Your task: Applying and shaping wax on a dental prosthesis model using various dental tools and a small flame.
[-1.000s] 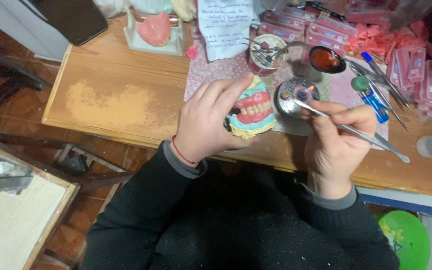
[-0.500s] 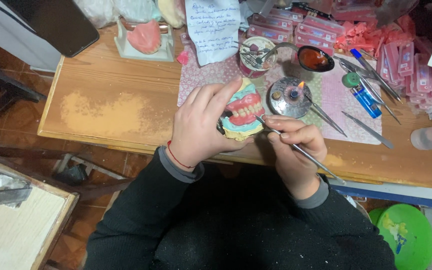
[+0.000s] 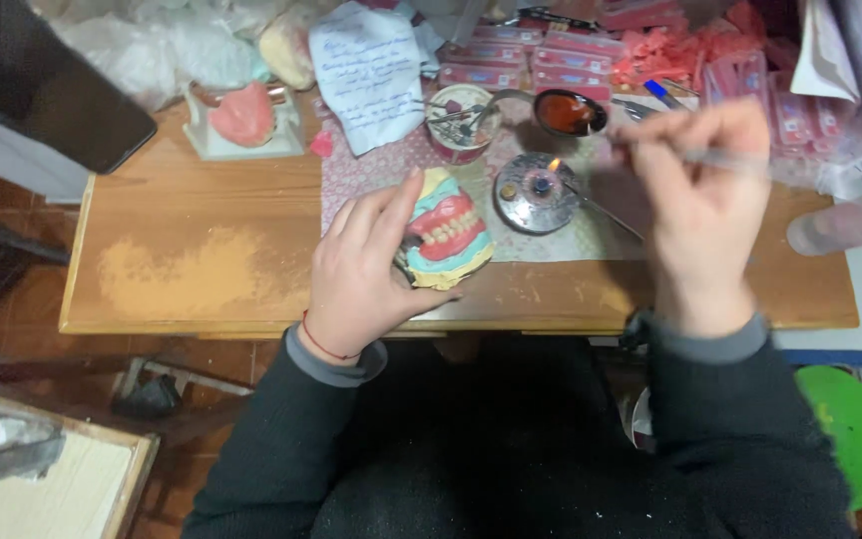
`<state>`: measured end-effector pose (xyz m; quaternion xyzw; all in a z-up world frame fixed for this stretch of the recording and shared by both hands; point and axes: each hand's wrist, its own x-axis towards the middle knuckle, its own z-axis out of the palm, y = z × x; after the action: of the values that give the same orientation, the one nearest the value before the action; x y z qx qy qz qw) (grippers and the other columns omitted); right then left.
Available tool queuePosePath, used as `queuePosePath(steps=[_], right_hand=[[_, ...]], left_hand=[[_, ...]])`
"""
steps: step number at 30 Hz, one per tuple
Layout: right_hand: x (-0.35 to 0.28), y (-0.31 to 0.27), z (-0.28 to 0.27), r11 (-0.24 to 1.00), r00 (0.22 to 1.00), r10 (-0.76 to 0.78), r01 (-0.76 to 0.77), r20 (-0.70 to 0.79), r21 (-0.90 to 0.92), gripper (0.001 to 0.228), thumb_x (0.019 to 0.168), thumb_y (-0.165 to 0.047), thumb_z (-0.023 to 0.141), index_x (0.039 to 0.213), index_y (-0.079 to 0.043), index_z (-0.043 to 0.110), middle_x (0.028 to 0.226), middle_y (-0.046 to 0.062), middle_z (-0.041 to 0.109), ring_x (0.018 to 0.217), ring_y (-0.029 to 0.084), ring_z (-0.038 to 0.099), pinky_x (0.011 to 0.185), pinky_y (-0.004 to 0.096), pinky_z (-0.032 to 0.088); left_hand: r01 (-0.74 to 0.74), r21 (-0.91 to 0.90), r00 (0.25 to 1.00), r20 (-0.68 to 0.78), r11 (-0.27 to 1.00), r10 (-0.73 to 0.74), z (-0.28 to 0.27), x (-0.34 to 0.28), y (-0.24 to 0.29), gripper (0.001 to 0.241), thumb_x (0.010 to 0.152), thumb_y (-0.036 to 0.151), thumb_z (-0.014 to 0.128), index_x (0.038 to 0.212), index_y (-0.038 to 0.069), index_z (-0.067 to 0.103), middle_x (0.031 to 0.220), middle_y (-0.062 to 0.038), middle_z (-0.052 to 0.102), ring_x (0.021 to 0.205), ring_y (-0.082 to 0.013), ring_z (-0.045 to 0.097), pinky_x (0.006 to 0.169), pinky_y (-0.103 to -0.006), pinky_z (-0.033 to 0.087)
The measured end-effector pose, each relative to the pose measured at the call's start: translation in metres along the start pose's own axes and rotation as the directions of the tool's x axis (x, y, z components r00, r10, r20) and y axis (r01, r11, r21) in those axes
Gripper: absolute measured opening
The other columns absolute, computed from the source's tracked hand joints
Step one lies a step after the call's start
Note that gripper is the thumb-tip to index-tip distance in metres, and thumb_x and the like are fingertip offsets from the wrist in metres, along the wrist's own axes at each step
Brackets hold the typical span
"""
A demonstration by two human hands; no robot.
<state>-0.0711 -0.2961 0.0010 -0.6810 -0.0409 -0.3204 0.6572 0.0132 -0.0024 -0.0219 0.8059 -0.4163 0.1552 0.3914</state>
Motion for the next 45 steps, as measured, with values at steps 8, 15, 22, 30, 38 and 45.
queuePosePath(steps=[8,15,22,30,38,45], right_hand=[[0.062,0.0,-0.02,0.811,0.942,0.024,0.177,0.334,-0.557,0.025,0.114,0.007,0.064,0.107,-0.002,0.042,0.099,0.012,0.065,0.093,0.018,0.066,0.084,0.03,0.055],[0.07,-0.009,-0.008,0.711,0.921,-0.011,0.281,0.389,-0.645,0.021,0.112,0.002,0.059,0.103,-0.001,0.041,0.095,0.012,0.064,0.1,0.021,0.073,0.08,0.032,0.058],[0.068,0.009,-0.029,0.573,0.93,-0.024,0.313,0.366,-0.758,0.031,0.118,-0.003,0.069,0.101,-0.001,0.043,0.086,0.011,0.054,0.089,0.021,0.072,0.074,0.032,0.056],[0.064,0.01,-0.026,0.83,0.939,-0.019,0.206,0.343,-0.517,0.022,0.113,0.005,0.056,0.106,-0.003,0.037,0.104,0.006,0.062,0.106,0.016,0.069,0.085,0.028,0.053],[0.01,-0.014,0.007,0.967,0.986,0.027,0.015,0.162,-0.255,0.016,0.11,0.007,0.06,0.11,-0.004,0.048,0.109,0.015,0.067,0.095,0.019,0.065,0.091,0.032,0.056],[-0.068,0.021,0.047,0.987,0.979,0.158,-0.16,0.128,0.006,0.018,0.103,0.011,0.063,0.109,-0.001,0.051,0.119,0.025,0.071,0.108,0.027,0.072,0.104,0.04,0.059]], left_hand=[[-0.013,-0.093,0.996,-0.09,0.996,0.005,0.005,-0.003,-0.001,0.102,0.056,0.039,0.1,0.139,0.004,0.053,0.126,-0.016,0.066,0.114,-0.0349,0.067,0.096,-0.0424,0.056],[0.003,-0.066,0.995,-0.101,0.998,-0.009,0.005,-0.007,0.002,0.1,0.056,0.044,0.1,0.138,0.007,0.057,0.122,-0.013,0.066,0.107,-0.0317,0.07,0.089,-0.0396,0.059],[0.032,-0.064,0.994,-0.105,0.997,-0.039,0.006,-0.008,0.001,0.101,0.056,0.048,0.098,0.139,0.008,0.058,0.122,-0.012,0.065,0.105,-0.0304,0.07,0.087,-0.0391,0.058],[0.038,-0.055,0.995,-0.093,0.998,-0.043,0.006,-0.011,-0.001,0.102,0.057,0.05,0.098,0.141,0.008,0.058,0.121,-0.011,0.065,0.104,-0.0285,0.07,0.085,-0.0375,0.059],[0.001,-0.031,0.992,-0.123,1.0,-0.005,0.005,-0.014,-0.001,0.102,0.058,0.049,0.097,0.143,0.008,0.057,0.121,-0.01,0.064,0.104,-0.0264,0.069,0.086,-0.0359,0.059],[-0.045,0.057,0.988,-0.145,0.997,0.053,0.008,-0.016,-0.002,0.102,0.057,0.045,0.098,0.143,0.008,0.058,0.118,-0.009,0.063,0.101,-0.0259,0.069,0.086,-0.0369,0.059]])
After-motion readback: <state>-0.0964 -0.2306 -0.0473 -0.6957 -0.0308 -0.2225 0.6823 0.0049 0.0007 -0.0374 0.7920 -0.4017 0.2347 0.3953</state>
